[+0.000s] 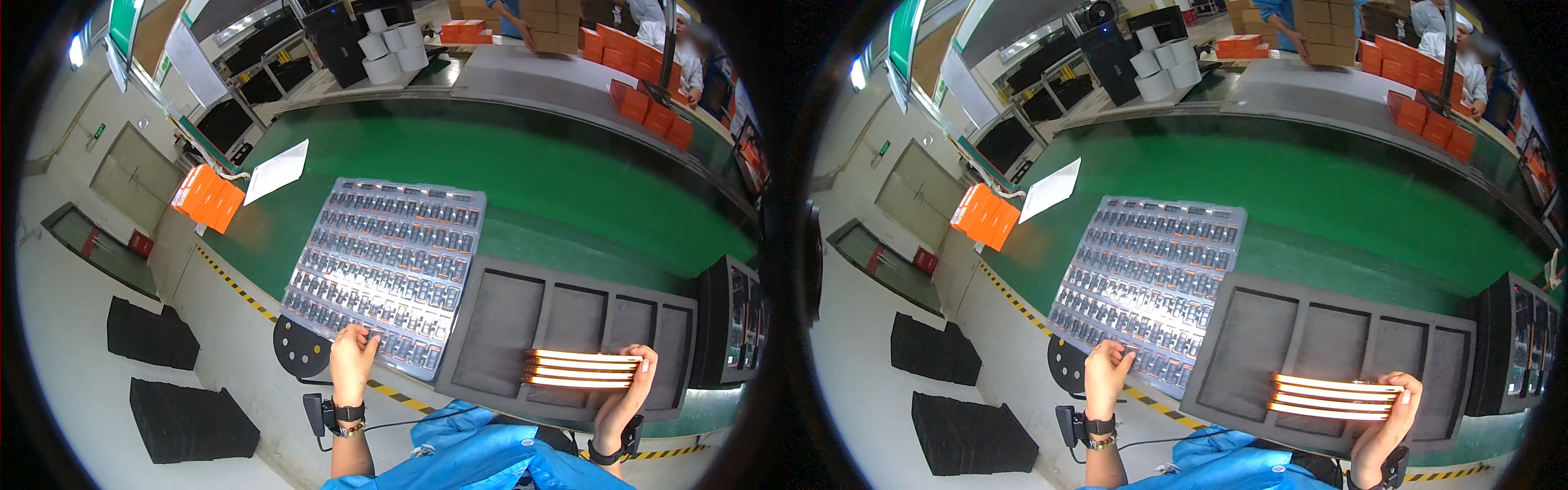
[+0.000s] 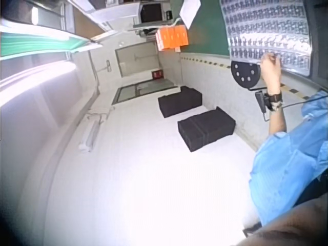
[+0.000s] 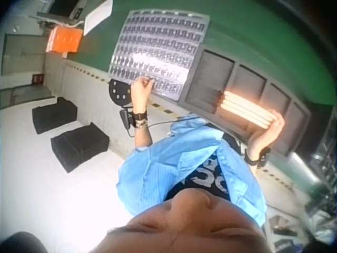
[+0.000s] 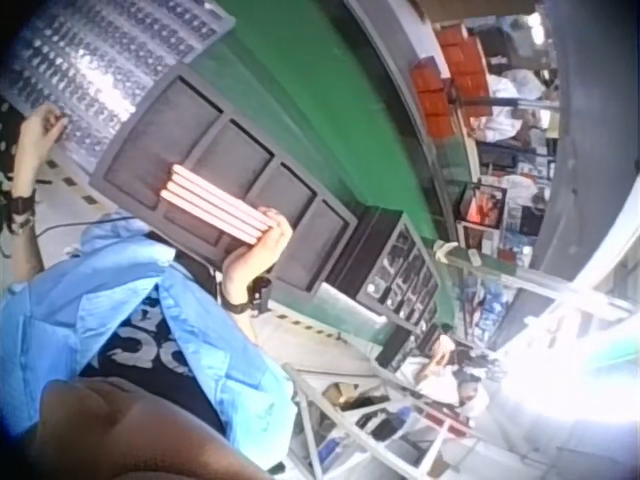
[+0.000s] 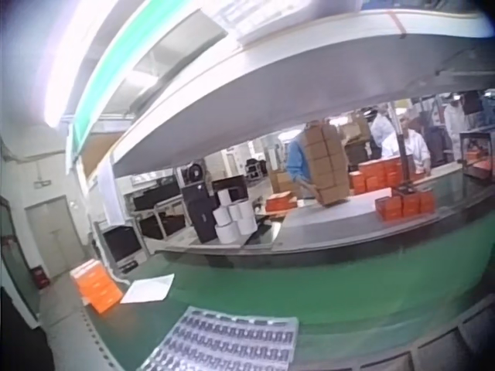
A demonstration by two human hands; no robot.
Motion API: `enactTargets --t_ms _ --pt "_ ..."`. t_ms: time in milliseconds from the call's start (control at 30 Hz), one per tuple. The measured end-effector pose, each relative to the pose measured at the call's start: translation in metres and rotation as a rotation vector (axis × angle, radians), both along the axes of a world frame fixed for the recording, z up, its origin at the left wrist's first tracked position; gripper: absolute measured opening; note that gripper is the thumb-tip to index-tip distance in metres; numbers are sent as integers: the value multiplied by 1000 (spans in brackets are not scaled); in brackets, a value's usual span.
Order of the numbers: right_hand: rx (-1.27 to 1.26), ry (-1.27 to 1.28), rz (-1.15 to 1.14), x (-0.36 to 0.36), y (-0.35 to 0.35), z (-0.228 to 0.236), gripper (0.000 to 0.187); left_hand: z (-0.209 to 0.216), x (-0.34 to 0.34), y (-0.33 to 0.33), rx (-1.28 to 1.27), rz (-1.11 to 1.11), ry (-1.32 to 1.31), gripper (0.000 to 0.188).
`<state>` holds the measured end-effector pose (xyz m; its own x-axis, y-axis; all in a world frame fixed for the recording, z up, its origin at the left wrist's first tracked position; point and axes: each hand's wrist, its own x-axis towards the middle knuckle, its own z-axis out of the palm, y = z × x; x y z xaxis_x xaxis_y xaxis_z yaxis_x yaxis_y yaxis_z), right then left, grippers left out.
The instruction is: Handling and stacking mobile phone components and trays on a factory assembly line.
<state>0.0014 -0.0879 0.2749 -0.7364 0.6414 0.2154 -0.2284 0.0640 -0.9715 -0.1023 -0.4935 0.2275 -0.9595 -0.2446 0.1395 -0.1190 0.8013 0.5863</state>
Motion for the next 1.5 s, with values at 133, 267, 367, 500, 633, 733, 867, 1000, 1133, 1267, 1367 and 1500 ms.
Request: enactTargets --t_ms 133,267,367,500,633,733,867,1000,1133,1267,1367,1500 --pt "-34 20 14 -1 -2 3 28 -3 1 -1 -146 10 33 21" --pt "-52 23 17 0 0 -1 28 -2 0 -10 11 71 -23 23" --pt "-34 23 21 0 -1 1 28 9 -1 -9 74 75 -65 26" --pt "-60 30 10 0 -1 1 28 13 -6 -13 76 84 -66 28" --pt "-23 23 15 0 1 -1 29 13 -7 -17 18 98 -91 30" --pt "-15 16 8 0 -1 1 29 14 -8 -17 -21 105 -97 30" --pt "-10 15 7 0 0 1 29 15 -6 -18 -70 109 -115 28" --pt "-42 25 13 0 0 -1 28 16 -7 -19 -125 100 -125 25" --pt "-59 26 18 0 -2 2 28 8 -11 -24 -217 36 -12 23" --pt "-67 40 31 0 -2 1 28 12 -11 -27 20 150 -77 21" --pt "-39 31 30 1 1 -2 28 17 -14 -32 -71 167 -158 22" --pt "-68 36 28 1 -2 2 28 24 -20 -34 -133 101 -198 26"
